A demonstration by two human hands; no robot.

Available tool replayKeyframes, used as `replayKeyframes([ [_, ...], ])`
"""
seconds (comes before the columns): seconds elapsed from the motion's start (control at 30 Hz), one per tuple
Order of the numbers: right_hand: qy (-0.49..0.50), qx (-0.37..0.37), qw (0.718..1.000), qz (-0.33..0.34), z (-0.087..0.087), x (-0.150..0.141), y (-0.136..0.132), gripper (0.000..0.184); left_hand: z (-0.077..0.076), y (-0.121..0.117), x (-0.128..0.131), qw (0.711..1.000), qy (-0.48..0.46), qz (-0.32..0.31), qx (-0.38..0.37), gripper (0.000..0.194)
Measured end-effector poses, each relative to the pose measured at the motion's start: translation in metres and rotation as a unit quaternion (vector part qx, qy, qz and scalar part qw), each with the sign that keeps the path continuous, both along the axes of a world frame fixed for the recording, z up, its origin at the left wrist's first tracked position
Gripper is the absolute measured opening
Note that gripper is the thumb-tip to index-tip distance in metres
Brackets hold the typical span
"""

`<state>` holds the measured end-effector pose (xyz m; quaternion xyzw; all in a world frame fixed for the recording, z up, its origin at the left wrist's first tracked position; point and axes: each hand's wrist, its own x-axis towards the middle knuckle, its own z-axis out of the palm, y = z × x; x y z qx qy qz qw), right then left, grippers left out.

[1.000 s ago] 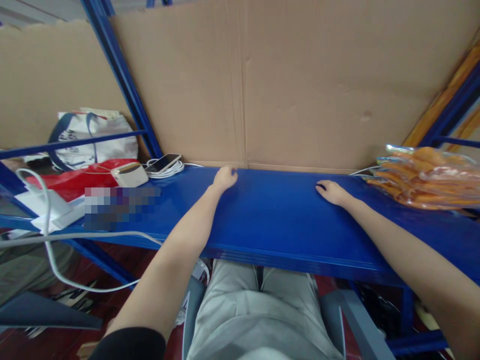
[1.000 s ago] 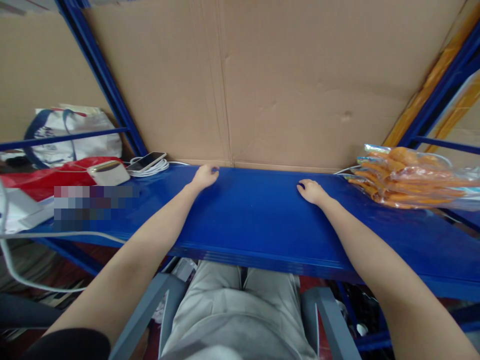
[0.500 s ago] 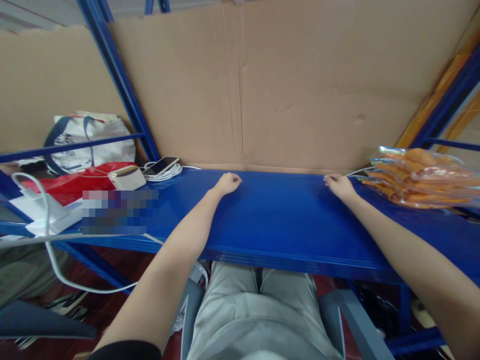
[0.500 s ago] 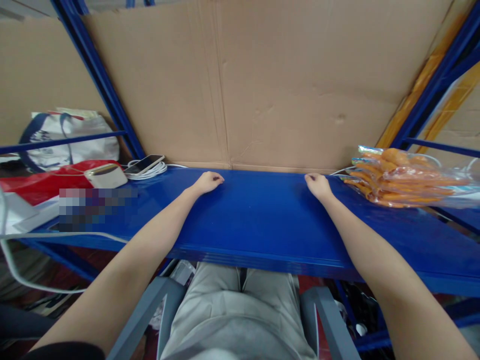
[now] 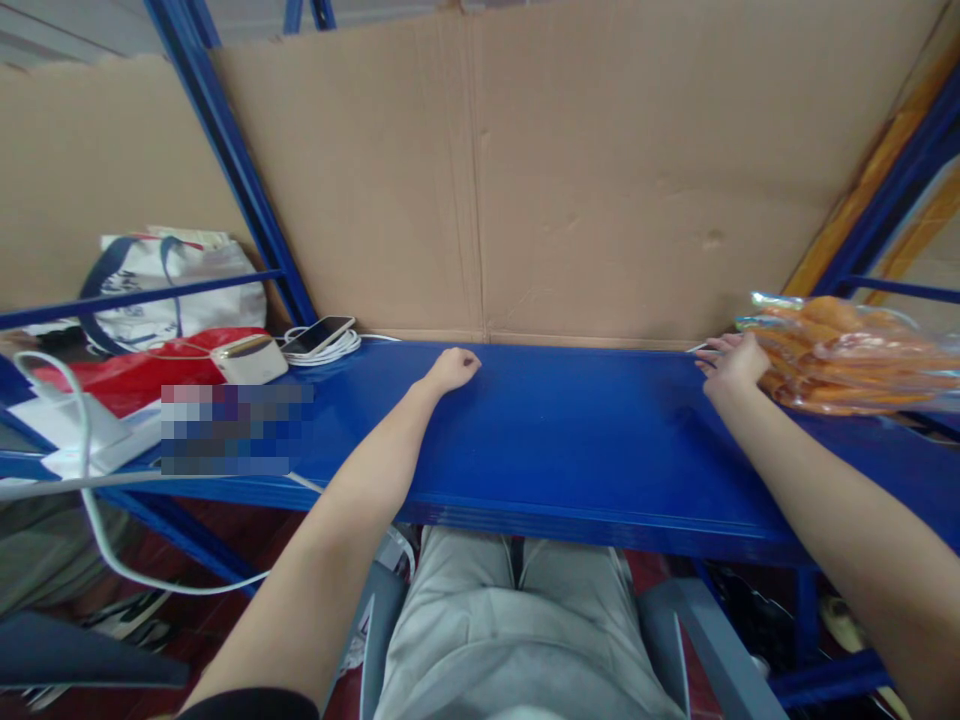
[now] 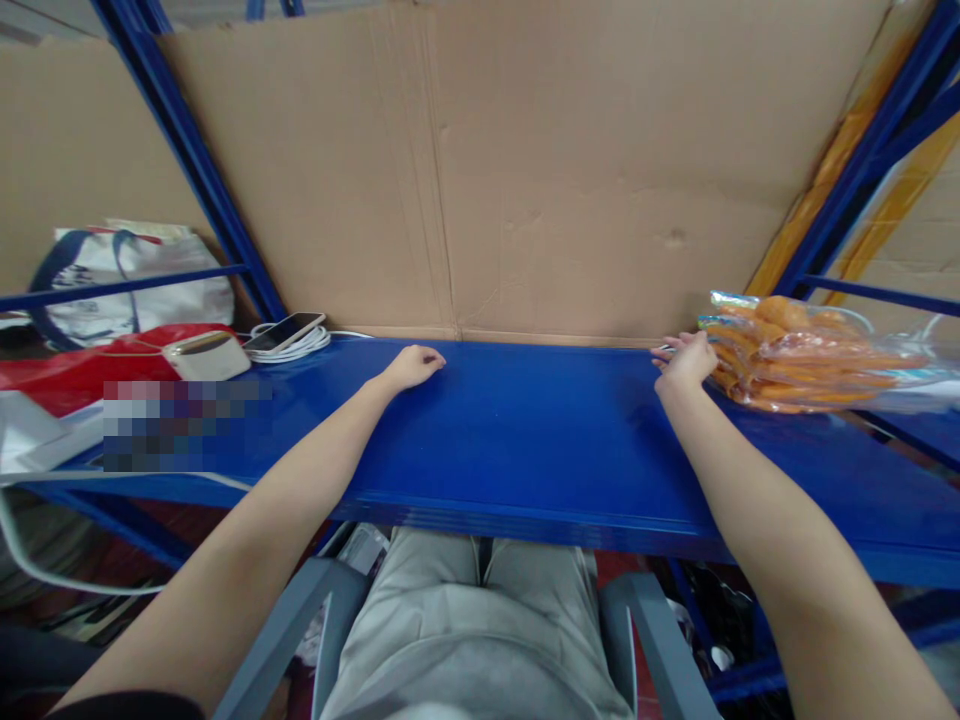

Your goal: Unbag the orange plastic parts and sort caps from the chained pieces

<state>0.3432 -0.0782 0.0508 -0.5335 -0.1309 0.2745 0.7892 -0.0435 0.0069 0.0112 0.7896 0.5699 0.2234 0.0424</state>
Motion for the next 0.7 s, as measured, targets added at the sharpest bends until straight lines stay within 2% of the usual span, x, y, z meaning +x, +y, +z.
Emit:
replayKeyframes([
  [0.13, 0.028, 0.026, 0.999, -0.025, 0.009, 0.006, -0.008, 0.039, -0.001, 0.000, 0.000, 1.000, -0.004, 0.002, 0.003, 0.026],
  [0.27, 0.024, 0.038, 0.998, -0.048, 0.008, 0.024, -0.007, 0.048, -0.001, -0.001, 0.001, 1.000, -0.007, 0.005, 0.004, 0.026],
  [0.43, -0.038, -0.011, 0.998, -0.056, 0.002, 0.044, -0.002, 0.055, 0.000, -0.002, 0.001, 1.000, -0.001, 0.001, 0.000, 0.028],
  [0.57, -0.045, -0.019, 0.998, -0.049, 0.001, 0.052, 0.002, 0.061, 0.001, -0.003, 0.001, 1.000, 0.003, 0.002, 0.002, 0.028],
  [0.7, -0.089, -0.035, 0.993, -0.069, -0.003, 0.070, 0.009, 0.068, 0.001, -0.004, 0.002, 1.000, -0.001, 0.004, 0.001, 0.027],
])
